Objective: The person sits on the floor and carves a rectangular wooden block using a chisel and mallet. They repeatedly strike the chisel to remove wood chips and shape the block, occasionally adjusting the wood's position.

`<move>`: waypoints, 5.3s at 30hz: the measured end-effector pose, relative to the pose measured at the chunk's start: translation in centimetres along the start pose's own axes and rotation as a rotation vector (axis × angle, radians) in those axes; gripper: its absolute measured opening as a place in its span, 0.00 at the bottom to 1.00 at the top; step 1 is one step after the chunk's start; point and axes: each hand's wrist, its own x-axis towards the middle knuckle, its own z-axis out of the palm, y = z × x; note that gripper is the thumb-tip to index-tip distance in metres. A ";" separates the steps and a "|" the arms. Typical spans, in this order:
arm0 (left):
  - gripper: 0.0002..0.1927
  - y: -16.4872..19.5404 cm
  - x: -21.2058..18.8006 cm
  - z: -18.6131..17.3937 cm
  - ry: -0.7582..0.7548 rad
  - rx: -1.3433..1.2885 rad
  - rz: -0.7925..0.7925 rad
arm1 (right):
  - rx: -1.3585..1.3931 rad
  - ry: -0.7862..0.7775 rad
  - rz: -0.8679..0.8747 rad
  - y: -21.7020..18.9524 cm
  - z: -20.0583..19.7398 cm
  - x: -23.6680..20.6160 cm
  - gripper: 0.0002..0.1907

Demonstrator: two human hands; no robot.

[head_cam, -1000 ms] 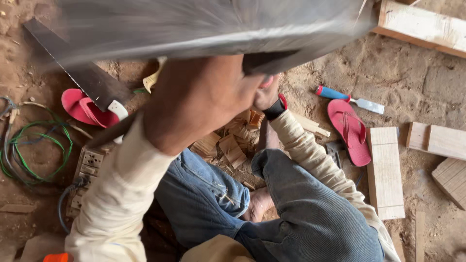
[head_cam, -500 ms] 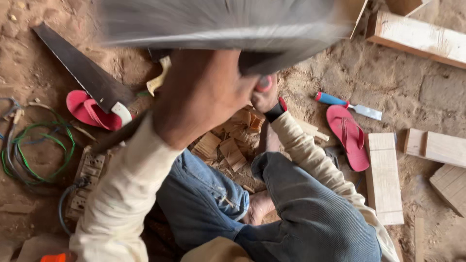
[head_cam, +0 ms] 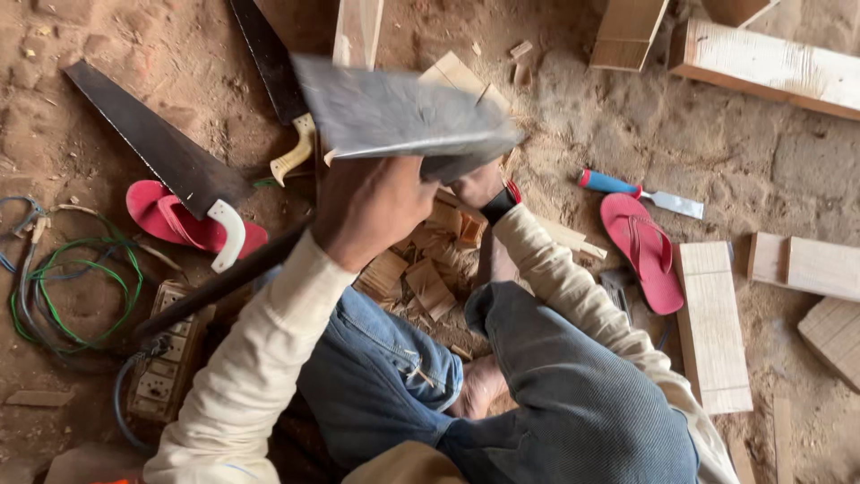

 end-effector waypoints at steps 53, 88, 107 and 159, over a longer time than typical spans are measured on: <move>0.08 2.6 -4.1 3.2 0.291 -0.365 -0.342 | 0.533 0.389 0.256 -5.1 -4.2 4.0 0.15; 0.13 1.5 -6.7 3.7 0.168 -0.374 -0.344 | 0.379 0.307 0.232 -5.7 -3.6 3.1 0.14; 0.11 -0.7 2.3 -0.3 -0.449 0.308 -0.061 | 0.230 0.270 0.201 -0.6 -2.2 -1.1 0.20; 0.05 -2.9 -3.1 7.6 -0.388 0.215 -0.264 | -0.076 0.006 -0.044 1.3 -0.5 -2.9 0.28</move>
